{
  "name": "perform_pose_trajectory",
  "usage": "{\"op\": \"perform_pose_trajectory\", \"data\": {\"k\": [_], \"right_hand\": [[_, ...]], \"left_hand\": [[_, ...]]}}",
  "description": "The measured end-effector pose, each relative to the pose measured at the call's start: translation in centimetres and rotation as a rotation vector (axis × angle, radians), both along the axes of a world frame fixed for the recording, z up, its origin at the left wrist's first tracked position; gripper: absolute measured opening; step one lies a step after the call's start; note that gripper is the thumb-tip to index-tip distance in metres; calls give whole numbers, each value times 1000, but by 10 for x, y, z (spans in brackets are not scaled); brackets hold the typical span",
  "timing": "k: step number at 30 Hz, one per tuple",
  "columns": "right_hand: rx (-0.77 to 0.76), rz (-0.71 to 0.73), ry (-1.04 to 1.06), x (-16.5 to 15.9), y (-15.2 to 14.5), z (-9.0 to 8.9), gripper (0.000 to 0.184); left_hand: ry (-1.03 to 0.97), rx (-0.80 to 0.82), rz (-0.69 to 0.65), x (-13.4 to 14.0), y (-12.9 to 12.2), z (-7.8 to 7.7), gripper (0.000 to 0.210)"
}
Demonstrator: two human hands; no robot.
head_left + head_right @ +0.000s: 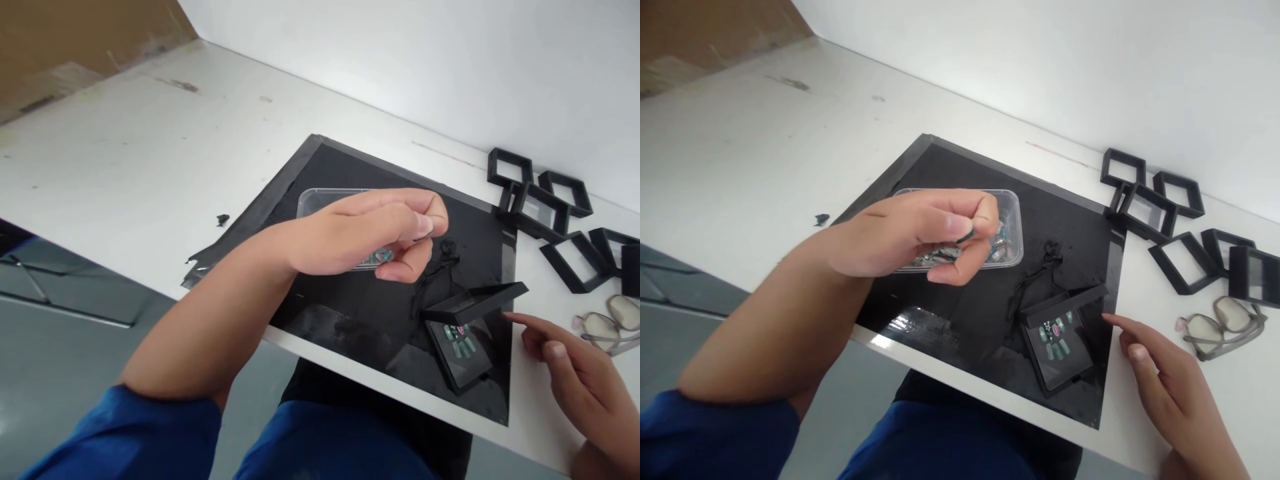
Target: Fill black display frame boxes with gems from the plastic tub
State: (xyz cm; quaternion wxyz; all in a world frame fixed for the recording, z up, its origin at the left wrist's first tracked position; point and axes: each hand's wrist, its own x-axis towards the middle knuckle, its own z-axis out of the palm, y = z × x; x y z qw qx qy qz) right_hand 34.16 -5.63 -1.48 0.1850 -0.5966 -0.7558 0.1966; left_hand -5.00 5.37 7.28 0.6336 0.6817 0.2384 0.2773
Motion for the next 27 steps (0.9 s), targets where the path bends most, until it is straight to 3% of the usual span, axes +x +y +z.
{"op": "perform_pose_trajectory", "data": {"k": [4, 11, 17, 20, 23, 25, 27], "right_hand": [[-14, 24, 87, 3, 1, -3, 46], [1, 18, 209, -13, 4, -4, 53], [167, 52, 277, -21, 0, 3, 49], [296, 36, 293, -23, 0, 9, 43], [449, 19, 352, -31, -2, 11, 38], [522, 37, 431, -41, -10, 9, 34], [661, 74, 564, -56, -26, 2, 25]], "left_hand": [[-72, -4, 11, 0, -1, 0, 17], [-189, 56, 195, 7, -5, -9, 18], [-484, -8, 74, 19, -63, -7, 39], [-496, 14, 136, 33, -103, -8, 40], [-488, 175, 359, 59, -132, -20, 35], [-490, 380, 494, 79, -142, -33, 28], [-447, 651, 540, 96, -146, -49, 20]]}}
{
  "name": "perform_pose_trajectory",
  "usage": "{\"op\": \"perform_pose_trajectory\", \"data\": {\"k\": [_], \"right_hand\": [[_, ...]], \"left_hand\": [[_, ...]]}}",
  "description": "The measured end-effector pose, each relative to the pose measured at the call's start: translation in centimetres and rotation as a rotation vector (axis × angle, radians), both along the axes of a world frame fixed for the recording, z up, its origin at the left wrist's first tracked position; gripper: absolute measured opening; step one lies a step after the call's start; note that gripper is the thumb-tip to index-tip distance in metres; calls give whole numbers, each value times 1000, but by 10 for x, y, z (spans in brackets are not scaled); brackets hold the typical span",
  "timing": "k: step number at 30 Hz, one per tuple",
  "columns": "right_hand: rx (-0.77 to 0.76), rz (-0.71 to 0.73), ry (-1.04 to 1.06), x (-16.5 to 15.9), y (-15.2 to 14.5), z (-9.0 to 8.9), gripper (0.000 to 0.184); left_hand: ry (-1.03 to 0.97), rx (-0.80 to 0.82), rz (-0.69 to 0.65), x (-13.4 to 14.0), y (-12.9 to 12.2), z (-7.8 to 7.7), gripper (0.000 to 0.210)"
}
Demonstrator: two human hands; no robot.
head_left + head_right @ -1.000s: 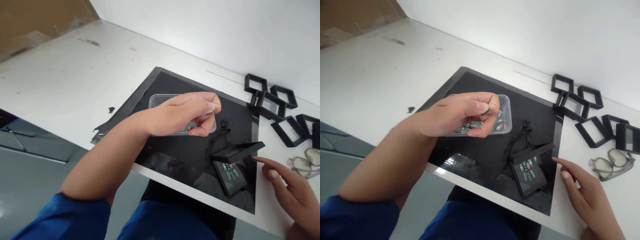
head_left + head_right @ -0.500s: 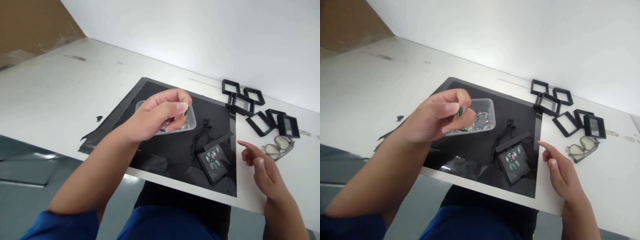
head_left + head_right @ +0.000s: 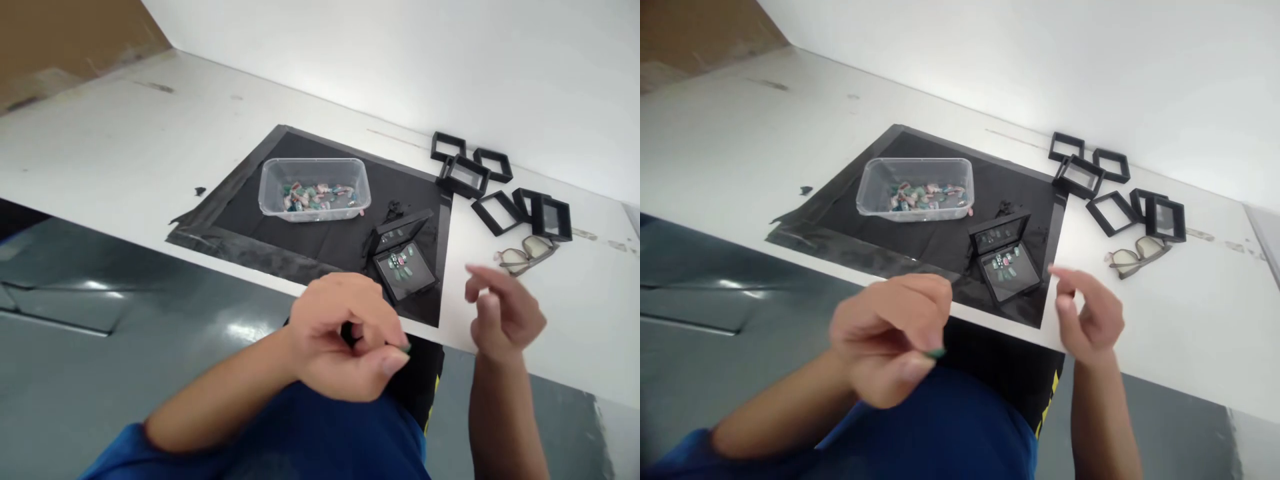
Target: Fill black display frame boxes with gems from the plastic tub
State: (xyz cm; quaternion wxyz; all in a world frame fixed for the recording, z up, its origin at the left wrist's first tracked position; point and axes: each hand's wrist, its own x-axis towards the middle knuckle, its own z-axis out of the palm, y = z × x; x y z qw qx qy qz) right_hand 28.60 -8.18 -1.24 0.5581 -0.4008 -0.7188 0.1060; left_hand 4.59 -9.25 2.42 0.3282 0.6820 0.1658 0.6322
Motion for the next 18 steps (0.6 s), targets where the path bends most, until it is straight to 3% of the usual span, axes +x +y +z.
{"op": "perform_pose_trajectory", "data": {"k": [2, 4, 7, 10, 18], "right_hand": [[72, 21, 70, -19, -21, -8, 30], [48, 22, 143, -39, -45, -17, 30], [-106, -18, 298, -68, -75, -28, 35], [-239, -52, 439, -92, -94, -39, 28], [-380, -32, 727, -119, -121, -53, 24]], "left_hand": [[131, 186, 89, 12, 0, -14, 19], [246, 280, 154, 17, 0, -26, 21], [371, 461, 250, 15, -1, -35, 21], [460, 658, 326, 11, -4, -36, 21], [479, 694, 347, -2, -22, -48, 15]]}}
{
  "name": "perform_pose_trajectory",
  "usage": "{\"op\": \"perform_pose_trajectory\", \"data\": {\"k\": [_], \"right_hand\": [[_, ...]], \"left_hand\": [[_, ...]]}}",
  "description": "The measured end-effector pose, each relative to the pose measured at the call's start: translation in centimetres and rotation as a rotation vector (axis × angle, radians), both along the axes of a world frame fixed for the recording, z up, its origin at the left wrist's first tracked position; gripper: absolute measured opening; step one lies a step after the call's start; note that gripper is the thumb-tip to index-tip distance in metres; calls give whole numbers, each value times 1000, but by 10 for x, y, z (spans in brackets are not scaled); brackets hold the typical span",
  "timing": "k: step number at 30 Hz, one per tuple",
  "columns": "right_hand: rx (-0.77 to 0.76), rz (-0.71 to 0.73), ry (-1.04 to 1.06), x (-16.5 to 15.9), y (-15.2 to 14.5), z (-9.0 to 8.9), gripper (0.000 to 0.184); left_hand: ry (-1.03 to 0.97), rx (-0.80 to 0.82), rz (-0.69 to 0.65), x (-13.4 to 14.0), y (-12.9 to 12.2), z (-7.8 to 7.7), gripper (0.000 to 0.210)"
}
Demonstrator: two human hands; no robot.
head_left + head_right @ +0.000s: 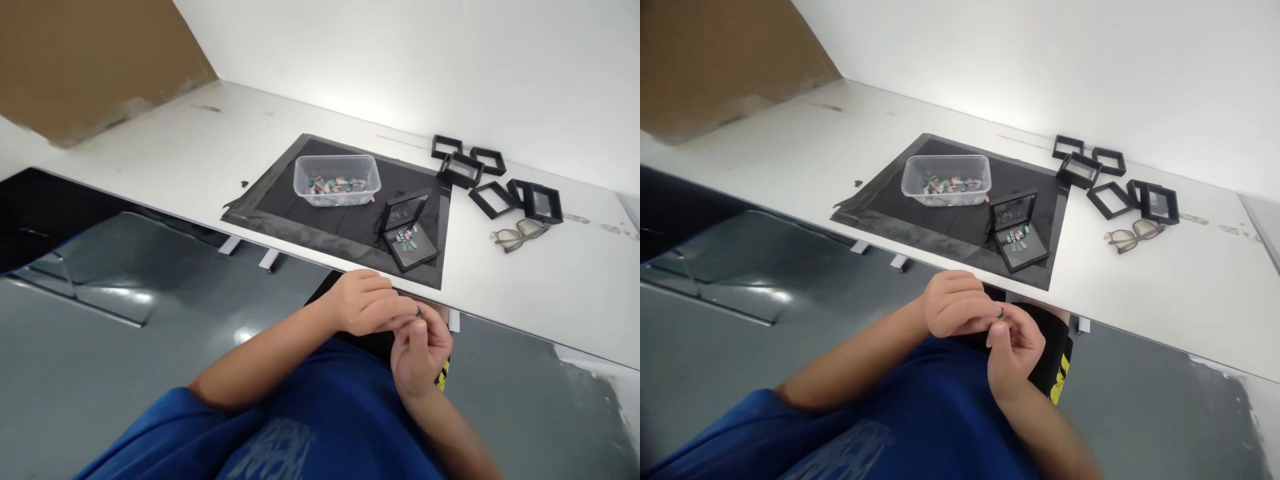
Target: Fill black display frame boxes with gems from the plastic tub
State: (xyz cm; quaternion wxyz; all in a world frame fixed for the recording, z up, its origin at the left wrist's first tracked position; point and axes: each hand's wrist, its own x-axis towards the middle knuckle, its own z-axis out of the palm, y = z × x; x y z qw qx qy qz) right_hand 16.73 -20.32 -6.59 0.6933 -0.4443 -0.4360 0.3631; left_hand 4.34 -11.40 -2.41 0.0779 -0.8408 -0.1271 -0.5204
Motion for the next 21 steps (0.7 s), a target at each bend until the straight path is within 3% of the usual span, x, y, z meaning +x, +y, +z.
{"op": "perform_pose_trajectory", "data": {"k": [4, 11, 17, 21], "right_hand": [[-49, 85, 22, -3, -6, 1, 30], [-38, 202, -29, 2, -3, 9, 34], [-9, 231, -156, 9, -2, 3, 32], [52, 178, -310, 10, -1, 1, 27]], "left_hand": [[-5, -6, 20, -9, -13, -7, 17], [-5, 7, 94, -22, -28, -4, 6], [98, -95, 158, -32, -43, 0, 14], [146, -142, 207, -39, -51, -2, 16]]}}
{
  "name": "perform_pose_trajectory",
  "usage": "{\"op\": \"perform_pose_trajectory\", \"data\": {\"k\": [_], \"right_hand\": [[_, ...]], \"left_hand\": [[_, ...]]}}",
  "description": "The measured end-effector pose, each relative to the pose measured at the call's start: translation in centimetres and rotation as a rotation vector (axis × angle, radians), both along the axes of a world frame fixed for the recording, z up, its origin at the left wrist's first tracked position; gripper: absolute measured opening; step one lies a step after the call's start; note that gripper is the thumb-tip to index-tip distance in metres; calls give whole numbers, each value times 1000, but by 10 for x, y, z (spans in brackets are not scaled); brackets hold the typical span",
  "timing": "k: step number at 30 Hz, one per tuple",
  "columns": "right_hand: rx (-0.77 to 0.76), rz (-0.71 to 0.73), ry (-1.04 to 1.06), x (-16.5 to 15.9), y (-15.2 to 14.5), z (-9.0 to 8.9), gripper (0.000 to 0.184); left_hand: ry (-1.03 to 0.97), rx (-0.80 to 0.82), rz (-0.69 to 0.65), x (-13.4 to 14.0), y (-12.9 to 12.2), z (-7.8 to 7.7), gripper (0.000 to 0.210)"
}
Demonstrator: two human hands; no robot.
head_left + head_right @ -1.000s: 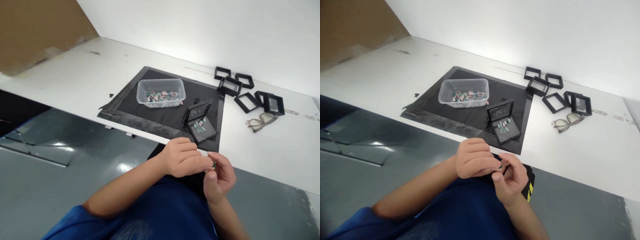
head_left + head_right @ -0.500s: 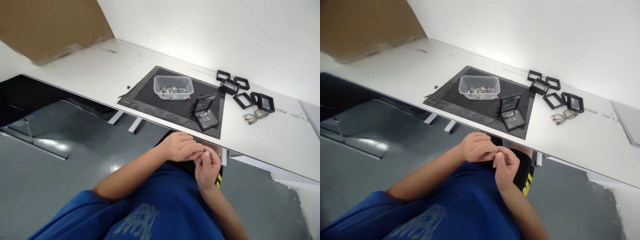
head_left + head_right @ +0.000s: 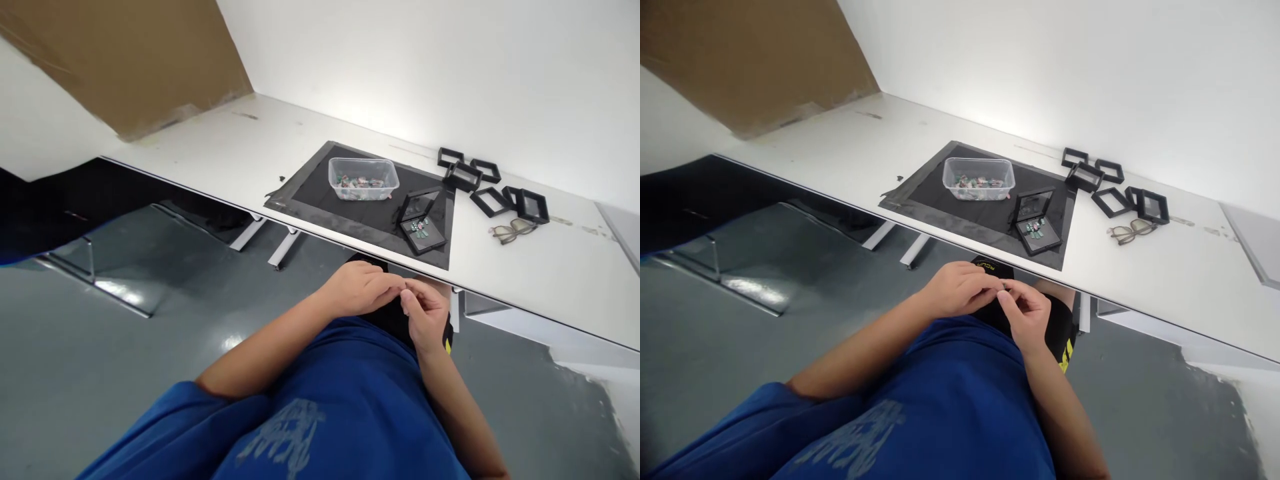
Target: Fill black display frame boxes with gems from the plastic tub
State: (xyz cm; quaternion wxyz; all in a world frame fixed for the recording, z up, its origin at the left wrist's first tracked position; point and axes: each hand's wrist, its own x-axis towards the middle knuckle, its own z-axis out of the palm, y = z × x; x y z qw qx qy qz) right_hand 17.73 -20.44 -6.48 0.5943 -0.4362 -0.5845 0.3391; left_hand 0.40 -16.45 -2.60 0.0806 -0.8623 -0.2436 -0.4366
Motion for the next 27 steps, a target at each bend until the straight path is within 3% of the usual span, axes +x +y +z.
{"op": "perform_pose_trajectory", "data": {"k": [4, 8, 11, 15, 22, 27], "right_hand": [[106, -94, -224, 24, 17, 12, 22], [178, -320, -412, 77, 56, 38, 23], [178, -398, -539, 113, 88, 58, 28], [94, -326, -708, 131, 120, 70, 32], [-75, -59, -997, 113, 146, 53, 30], [-104, -5, -1175, 108, 158, 62, 28]], "left_hand": [[21, -47, 26, -3, 2, -6, 13], [24, -71, 32, -5, 11, -15, 10], [45, -109, 61, -7, 18, -24, 12], [72, -124, 92, -15, 24, -34, 17], [-6, -53, 146, -48, 37, -34, 18], [-81, -81, 254, -59, 45, -41, 20]]}}
